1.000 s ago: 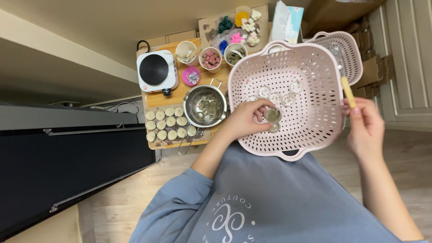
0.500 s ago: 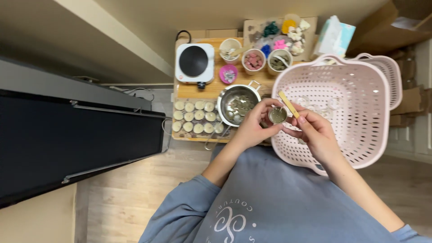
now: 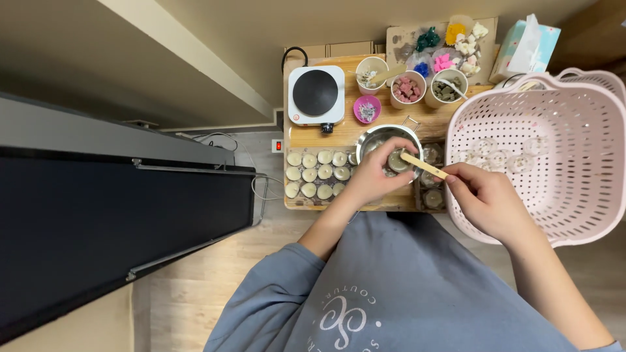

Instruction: The recorder is preparing candle wicks by removing them from clear plastic molds or bases and cleaning the bases for reuse.

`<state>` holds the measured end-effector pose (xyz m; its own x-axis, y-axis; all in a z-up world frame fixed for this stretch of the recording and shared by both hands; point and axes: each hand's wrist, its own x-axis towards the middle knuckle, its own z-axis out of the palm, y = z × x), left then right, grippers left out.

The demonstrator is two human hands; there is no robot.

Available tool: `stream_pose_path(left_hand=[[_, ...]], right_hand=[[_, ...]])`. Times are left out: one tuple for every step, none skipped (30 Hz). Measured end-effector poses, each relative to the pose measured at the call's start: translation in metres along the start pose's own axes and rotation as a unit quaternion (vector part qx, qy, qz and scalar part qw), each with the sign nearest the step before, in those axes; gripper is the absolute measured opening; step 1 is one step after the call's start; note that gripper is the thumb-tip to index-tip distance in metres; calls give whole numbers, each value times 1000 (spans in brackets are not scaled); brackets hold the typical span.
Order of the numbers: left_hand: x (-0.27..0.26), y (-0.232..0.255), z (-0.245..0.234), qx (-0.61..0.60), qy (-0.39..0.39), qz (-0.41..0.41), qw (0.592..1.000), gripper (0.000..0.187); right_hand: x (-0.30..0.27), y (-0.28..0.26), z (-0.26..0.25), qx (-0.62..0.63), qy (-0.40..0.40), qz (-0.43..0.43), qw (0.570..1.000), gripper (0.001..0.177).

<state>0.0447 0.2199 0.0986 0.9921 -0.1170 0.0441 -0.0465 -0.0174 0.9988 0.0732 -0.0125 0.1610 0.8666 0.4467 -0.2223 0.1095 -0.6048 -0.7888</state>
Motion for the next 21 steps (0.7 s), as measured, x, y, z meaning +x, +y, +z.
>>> stream_pose_path(left_hand=[[0, -10, -3, 68, 8, 59, 996, 41], [0, -16, -4, 66, 2, 58, 996, 41], [2, -21, -6, 73, -1, 40, 997, 42], [5, -26, -7, 80, -3, 22, 997, 43], [5, -23, -9, 79, -8, 20, 997, 43], [5, -21, -11, 99, -9, 18, 995, 43], [7, -19, -13, 121, -9, 17, 993, 43], [7, -14, -17, 120, -13, 17, 993, 43], [8, -9, -20, 126, -22, 23, 992, 41], [9, -4, -22, 131, -30, 29, 990, 39], [9, -13, -23, 130, -33, 28, 991, 39], [9, -21, -24, 166, -42, 18, 985, 32], [9, -30, -25, 203, -50, 9, 978, 26], [11, -38, -25, 202, -52, 8, 978, 26], [12, -45, -26, 229, -53, 2, 972, 25], [12, -52, -27, 255, -54, -4, 965, 24], [13, -59, -27, 254, -56, -4, 966, 24], [15, -65, -27, 265, -53, 0, 963, 22], [15, -71, -28, 276, -49, 3, 960, 20], [16, -75, -30, 276, -51, 2, 960, 20], [19, -78, -32, 287, -78, -18, 955, 20]], right_hand=[[-1, -7, 1, -43, -6, 43, 998, 24], [-2, -19, 5, -41, -4, 48, 998, 24], [-1, -32, 8, -104, -8, 86, 991, 23], [1, -44, 11, -166, -13, 124, 978, 24], [0, -46, 14, -164, -11, 129, 978, 24], [0, -47, 18, -184, -4, 93, 979, 25], [1, -48, 20, -204, 4, 55, 977, 25], [2, -44, 23, -203, 6, 59, 977, 25], [3, -41, 26, -218, 3, 49, 975, 25], [4, -37, 28, -233, -1, 39, 972, 26], [7, -29, 34, -232, 0, 42, 972, 26], [10, -20, 40, -233, 2, 34, 972, 26], [13, -12, 46, -233, 4, 24, 972, 27], [15, -19, 48, -233, 5, 27, 972, 27], [17, -26, 51, -236, 13, 39, 971, 27], [18, -33, 54, -239, 22, 51, 969, 27], [22, -27, 60, -239, 22, 54, 969, 27], [25, -20, 65, -214, 26, 51, 975, 26], [28, -14, 71, -189, 29, 49, 980, 25], [29, -10, 76, -188, 29, 50, 980, 25], [31, -5, 81, -140, 31, 74, 987, 24]])
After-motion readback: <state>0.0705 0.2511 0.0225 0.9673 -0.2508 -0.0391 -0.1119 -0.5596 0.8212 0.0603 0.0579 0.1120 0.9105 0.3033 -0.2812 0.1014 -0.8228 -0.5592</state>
